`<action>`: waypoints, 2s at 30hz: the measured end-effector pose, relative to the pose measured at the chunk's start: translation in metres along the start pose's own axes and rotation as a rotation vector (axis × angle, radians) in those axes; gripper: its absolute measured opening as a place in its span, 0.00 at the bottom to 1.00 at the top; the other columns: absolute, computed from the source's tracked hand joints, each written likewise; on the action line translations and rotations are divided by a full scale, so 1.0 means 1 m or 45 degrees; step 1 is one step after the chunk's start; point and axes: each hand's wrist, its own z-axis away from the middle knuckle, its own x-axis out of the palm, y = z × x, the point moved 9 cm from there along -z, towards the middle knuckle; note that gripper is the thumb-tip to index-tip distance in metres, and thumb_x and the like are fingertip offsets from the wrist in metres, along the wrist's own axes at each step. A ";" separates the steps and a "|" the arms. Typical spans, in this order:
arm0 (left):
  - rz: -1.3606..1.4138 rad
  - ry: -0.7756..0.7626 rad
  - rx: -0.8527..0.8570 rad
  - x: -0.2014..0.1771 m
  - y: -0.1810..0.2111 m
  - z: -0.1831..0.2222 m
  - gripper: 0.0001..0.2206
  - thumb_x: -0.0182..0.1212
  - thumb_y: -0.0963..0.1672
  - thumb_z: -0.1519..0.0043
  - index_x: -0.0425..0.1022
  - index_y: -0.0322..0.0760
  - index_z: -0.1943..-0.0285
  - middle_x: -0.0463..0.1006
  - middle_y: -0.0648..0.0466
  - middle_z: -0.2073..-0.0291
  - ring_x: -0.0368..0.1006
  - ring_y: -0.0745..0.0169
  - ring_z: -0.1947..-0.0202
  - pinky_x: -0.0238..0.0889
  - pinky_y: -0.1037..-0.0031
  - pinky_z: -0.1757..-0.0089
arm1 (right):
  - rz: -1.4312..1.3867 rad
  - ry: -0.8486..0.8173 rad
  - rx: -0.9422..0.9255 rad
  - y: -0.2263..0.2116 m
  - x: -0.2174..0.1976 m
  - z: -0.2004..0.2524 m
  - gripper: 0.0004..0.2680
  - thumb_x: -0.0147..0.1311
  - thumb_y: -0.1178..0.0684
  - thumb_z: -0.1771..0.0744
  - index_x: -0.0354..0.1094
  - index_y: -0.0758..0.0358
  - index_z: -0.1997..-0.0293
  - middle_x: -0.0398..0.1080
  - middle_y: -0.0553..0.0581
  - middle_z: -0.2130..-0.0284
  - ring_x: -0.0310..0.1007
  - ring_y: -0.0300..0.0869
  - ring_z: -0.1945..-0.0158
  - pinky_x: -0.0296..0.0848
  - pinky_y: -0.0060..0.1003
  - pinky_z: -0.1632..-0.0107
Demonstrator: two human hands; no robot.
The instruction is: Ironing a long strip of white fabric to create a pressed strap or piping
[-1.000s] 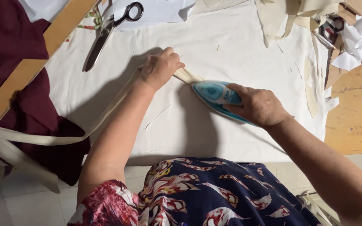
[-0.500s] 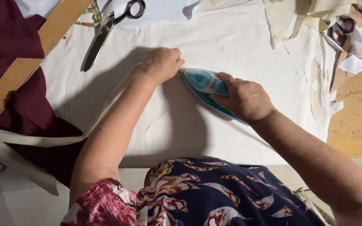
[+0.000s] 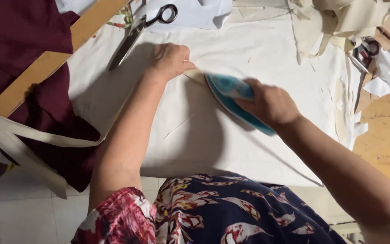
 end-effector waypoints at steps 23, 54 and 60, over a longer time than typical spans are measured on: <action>-0.143 0.046 0.318 -0.027 0.012 0.009 0.07 0.57 0.47 0.47 0.75 0.43 0.67 0.77 0.46 0.76 0.73 0.42 0.69 0.61 0.55 0.64 | 0.101 0.065 -0.203 -0.036 0.003 -0.031 0.20 0.47 0.35 0.38 0.57 0.52 0.45 0.70 0.63 0.76 0.70 0.58 0.77 0.68 0.52 0.77; -0.051 1.044 0.298 -0.016 0.064 0.116 0.09 0.63 0.44 0.45 0.72 0.45 0.57 0.70 0.56 0.53 0.58 0.56 0.44 0.42 0.55 0.46 | 0.202 -0.283 0.318 0.198 0.057 0.180 0.25 0.52 0.37 0.43 0.54 0.38 0.39 0.73 0.53 0.77 0.74 0.44 0.73 0.75 0.37 0.64; -0.122 1.052 0.251 -0.011 0.064 0.115 0.10 0.63 0.45 0.44 0.73 0.45 0.55 0.69 0.57 0.50 0.59 0.59 0.43 0.38 0.52 0.45 | 0.195 0.188 -0.241 0.102 0.028 0.123 0.23 0.54 0.37 0.41 0.60 0.50 0.44 0.72 0.57 0.68 0.73 0.49 0.72 0.71 0.42 0.73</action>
